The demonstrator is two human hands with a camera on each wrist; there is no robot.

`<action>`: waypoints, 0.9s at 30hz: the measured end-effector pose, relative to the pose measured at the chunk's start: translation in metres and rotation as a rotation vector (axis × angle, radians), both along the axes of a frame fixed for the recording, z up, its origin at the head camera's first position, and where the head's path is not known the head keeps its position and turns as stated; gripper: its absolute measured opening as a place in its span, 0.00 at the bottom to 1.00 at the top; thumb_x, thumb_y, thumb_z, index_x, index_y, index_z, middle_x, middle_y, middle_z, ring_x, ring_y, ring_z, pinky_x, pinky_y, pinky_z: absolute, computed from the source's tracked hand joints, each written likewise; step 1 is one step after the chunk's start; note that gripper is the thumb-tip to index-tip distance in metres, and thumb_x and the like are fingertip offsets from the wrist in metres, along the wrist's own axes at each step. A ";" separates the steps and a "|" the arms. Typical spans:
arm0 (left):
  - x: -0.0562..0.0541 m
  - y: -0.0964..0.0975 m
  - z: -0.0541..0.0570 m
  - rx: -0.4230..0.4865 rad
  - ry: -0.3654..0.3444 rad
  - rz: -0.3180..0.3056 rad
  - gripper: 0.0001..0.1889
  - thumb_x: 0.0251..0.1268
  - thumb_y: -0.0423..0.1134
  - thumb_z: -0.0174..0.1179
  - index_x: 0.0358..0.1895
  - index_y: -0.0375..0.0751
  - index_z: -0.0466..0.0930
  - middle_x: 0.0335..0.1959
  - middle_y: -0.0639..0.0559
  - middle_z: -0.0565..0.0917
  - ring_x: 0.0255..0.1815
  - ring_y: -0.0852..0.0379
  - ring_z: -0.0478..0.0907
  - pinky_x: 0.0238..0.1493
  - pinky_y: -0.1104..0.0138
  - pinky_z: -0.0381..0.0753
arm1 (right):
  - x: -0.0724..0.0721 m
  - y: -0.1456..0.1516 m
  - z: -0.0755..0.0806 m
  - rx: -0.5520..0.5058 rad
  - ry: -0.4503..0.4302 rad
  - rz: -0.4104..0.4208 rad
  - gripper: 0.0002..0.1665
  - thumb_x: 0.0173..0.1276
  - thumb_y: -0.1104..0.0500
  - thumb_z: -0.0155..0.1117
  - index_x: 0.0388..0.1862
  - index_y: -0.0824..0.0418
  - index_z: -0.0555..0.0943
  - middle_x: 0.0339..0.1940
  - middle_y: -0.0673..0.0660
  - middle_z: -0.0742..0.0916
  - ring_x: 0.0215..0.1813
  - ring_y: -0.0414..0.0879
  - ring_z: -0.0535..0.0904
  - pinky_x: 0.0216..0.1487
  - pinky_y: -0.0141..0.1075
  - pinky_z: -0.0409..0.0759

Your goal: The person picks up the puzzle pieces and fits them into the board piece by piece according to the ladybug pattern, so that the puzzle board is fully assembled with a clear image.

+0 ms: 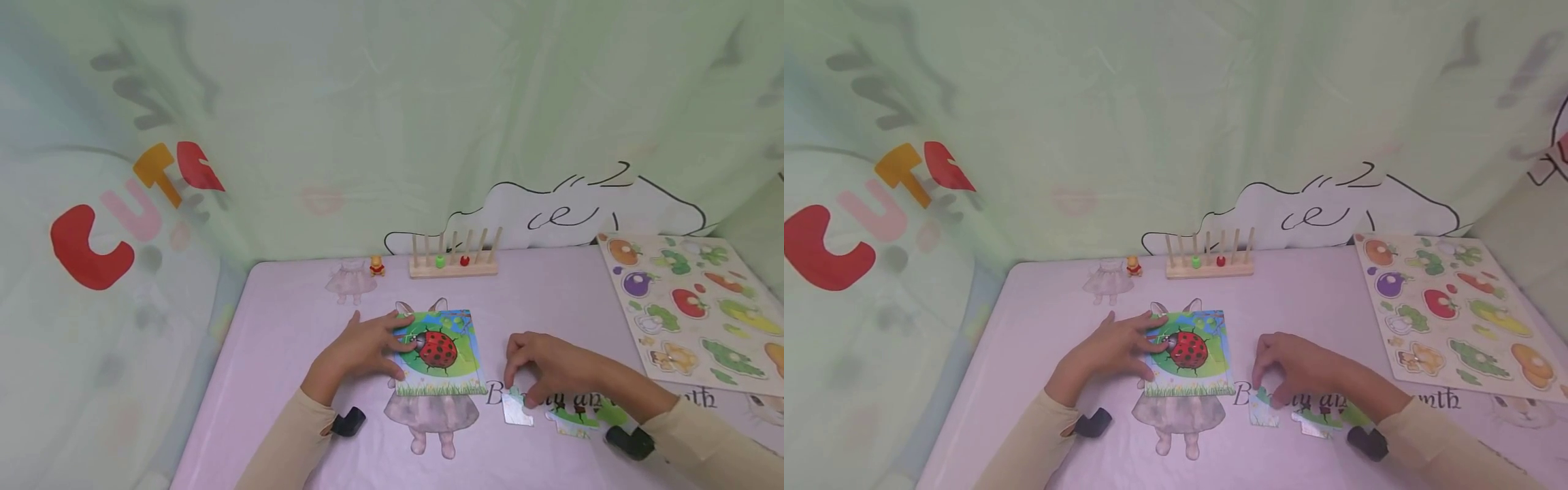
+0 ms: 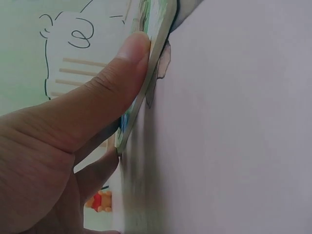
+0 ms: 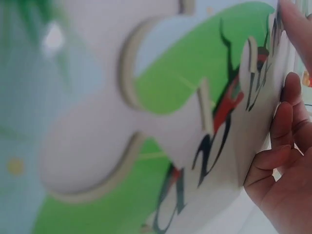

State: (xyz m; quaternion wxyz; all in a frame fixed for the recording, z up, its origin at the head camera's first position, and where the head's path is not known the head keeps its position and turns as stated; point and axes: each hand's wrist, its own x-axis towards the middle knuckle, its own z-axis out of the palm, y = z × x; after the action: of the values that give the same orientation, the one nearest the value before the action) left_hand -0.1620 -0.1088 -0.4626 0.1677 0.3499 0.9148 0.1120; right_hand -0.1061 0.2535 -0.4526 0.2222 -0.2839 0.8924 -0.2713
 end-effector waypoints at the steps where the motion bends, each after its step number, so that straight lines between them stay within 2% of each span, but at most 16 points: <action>1: 0.000 0.000 0.000 0.001 -0.002 0.001 0.35 0.48 0.63 0.74 0.65 0.69 0.79 0.81 0.65 0.61 0.84 0.53 0.55 0.72 0.26 0.48 | 0.000 -0.001 0.001 0.007 -0.006 0.000 0.17 0.46 0.47 0.85 0.34 0.32 0.87 0.42 0.38 0.78 0.47 0.37 0.70 0.52 0.33 0.72; 6: -0.001 0.000 0.000 0.005 -0.012 0.007 0.35 0.48 0.62 0.74 0.65 0.69 0.79 0.81 0.65 0.62 0.84 0.54 0.54 0.72 0.25 0.47 | -0.001 -0.001 0.004 0.022 -0.021 0.025 0.15 0.51 0.48 0.83 0.33 0.34 0.83 0.42 0.35 0.81 0.49 0.38 0.70 0.56 0.36 0.73; 10: -0.001 0.000 0.000 0.006 -0.012 0.008 0.35 0.47 0.62 0.74 0.65 0.69 0.79 0.81 0.65 0.62 0.84 0.54 0.54 0.72 0.26 0.47 | -0.004 0.000 0.004 0.007 -0.049 0.045 0.14 0.54 0.47 0.81 0.32 0.37 0.82 0.38 0.35 0.82 0.46 0.37 0.71 0.51 0.34 0.71; 15: -0.001 0.000 0.001 0.005 -0.013 0.005 0.35 0.48 0.62 0.74 0.65 0.69 0.78 0.81 0.66 0.61 0.84 0.55 0.53 0.72 0.26 0.47 | -0.009 0.002 0.006 -0.110 -0.149 0.114 0.10 0.59 0.52 0.78 0.32 0.44 0.83 0.31 0.39 0.83 0.37 0.34 0.74 0.39 0.29 0.73; 19: 0.000 0.000 0.002 0.013 -0.008 0.004 0.35 0.48 0.62 0.74 0.65 0.69 0.79 0.81 0.65 0.62 0.84 0.54 0.54 0.72 0.25 0.47 | -0.015 -0.002 0.009 -0.214 -0.230 0.145 0.07 0.63 0.58 0.75 0.35 0.48 0.84 0.30 0.43 0.83 0.34 0.34 0.76 0.36 0.29 0.76; 22: 0.000 0.000 0.001 0.028 -0.017 0.007 0.35 0.47 0.61 0.75 0.65 0.68 0.79 0.81 0.65 0.62 0.84 0.53 0.55 0.71 0.24 0.46 | -0.019 -0.011 0.012 -0.254 -0.281 0.122 0.05 0.66 0.61 0.71 0.38 0.52 0.85 0.33 0.47 0.86 0.35 0.36 0.78 0.39 0.30 0.79; 27: 0.001 0.001 0.002 0.037 -0.029 0.016 0.35 0.47 0.60 0.75 0.65 0.67 0.79 0.81 0.64 0.62 0.84 0.52 0.55 0.71 0.23 0.44 | -0.025 -0.032 0.013 -0.277 -0.370 0.028 0.05 0.72 0.61 0.66 0.43 0.56 0.86 0.36 0.53 0.87 0.28 0.43 0.82 0.39 0.35 0.84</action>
State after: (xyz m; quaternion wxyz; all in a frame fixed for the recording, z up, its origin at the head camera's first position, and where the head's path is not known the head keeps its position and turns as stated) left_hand -0.1613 -0.1077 -0.4610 0.1735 0.3442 0.9127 0.1354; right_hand -0.1313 0.2218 -0.4394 0.3447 -0.2696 0.7865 -0.4357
